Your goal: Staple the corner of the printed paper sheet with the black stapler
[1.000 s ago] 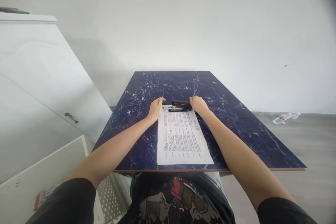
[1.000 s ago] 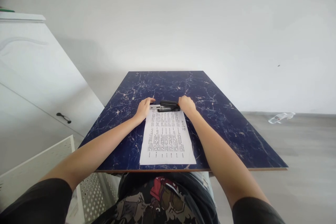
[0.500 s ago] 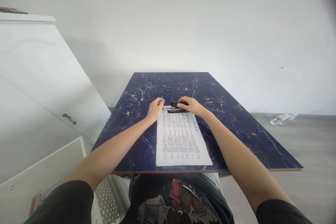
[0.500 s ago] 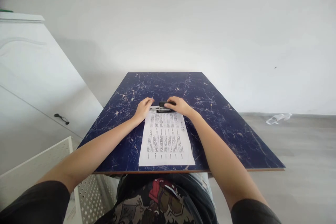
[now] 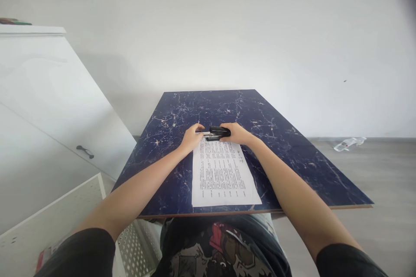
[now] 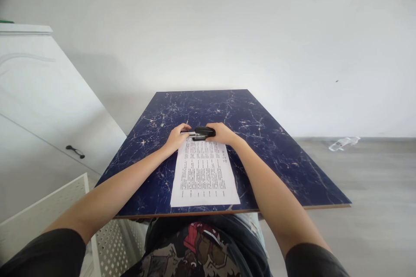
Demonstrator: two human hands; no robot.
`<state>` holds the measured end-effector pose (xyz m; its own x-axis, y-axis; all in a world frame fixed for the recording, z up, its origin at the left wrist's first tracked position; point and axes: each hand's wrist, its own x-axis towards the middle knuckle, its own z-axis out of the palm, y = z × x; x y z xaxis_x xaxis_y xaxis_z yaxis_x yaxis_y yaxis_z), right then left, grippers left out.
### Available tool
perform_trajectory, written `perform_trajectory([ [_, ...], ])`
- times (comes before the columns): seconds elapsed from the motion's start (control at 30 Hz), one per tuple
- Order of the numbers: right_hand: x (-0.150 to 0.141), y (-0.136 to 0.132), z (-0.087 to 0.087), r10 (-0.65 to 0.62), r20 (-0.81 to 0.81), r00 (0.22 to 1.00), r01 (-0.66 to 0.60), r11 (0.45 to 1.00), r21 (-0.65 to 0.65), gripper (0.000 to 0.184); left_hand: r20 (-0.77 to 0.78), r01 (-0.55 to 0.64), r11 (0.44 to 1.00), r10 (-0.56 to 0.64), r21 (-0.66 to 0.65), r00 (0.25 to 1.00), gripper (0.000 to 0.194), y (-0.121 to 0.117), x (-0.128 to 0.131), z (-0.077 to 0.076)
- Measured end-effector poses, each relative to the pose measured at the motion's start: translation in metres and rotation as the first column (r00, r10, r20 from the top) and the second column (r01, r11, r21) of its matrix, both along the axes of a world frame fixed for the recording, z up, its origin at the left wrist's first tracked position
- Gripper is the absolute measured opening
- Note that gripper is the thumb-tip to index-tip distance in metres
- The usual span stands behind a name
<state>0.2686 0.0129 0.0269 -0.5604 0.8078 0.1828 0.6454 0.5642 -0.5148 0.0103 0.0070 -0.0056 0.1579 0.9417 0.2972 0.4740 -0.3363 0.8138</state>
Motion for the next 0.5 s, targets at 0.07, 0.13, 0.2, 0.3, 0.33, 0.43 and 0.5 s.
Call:
perform_trajectory([
  [0.07,0.001,-0.001,0.001,-0.01,-0.017,1.0,0.01,1.0,-0.003,0.023,0.117,-0.028,1.0,0.028,0.005,0.993,0.025,0.0,0.0,0.002],
  [0.13,0.001,-0.002,0.003,-0.036,-0.022,0.999,0.036,0.999,-0.01,0.022,0.284,-0.072,0.997,0.067,0.009,0.956,0.023,0.0,0.0,0.003],
  [0.2,0.001,-0.004,0.006,-0.061,-0.034,0.998,0.061,0.998,-0.013,0.02,0.455,-0.084,0.996,0.078,-0.006,0.887,0.025,0.0,0.001,0.005],
  [0.3,0.0,-0.006,0.011,-0.111,-0.13,0.985,0.114,0.993,0.017,0.023,0.639,-0.029,0.998,0.064,-0.064,0.766,0.03,0.0,0.004,0.006],
  [0.33,0.0,-0.006,0.013,-0.142,-0.176,0.974,0.15,0.988,0.033,0.026,0.68,-0.012,0.996,0.07,-0.089,0.73,0.031,0.0,0.005,0.007],
  [0.43,-0.002,-0.009,0.016,-0.258,-0.274,0.926,0.295,0.95,0.103,0.031,0.767,0.063,0.98,0.106,-0.188,0.633,0.038,-0.002,0.006,0.007],
  [0.5,-0.004,-0.011,0.018,-0.283,-0.295,0.913,0.347,0.917,0.195,0.029,0.811,0.161,0.954,0.12,-0.254,0.572,0.042,-0.004,0.006,0.007],
])
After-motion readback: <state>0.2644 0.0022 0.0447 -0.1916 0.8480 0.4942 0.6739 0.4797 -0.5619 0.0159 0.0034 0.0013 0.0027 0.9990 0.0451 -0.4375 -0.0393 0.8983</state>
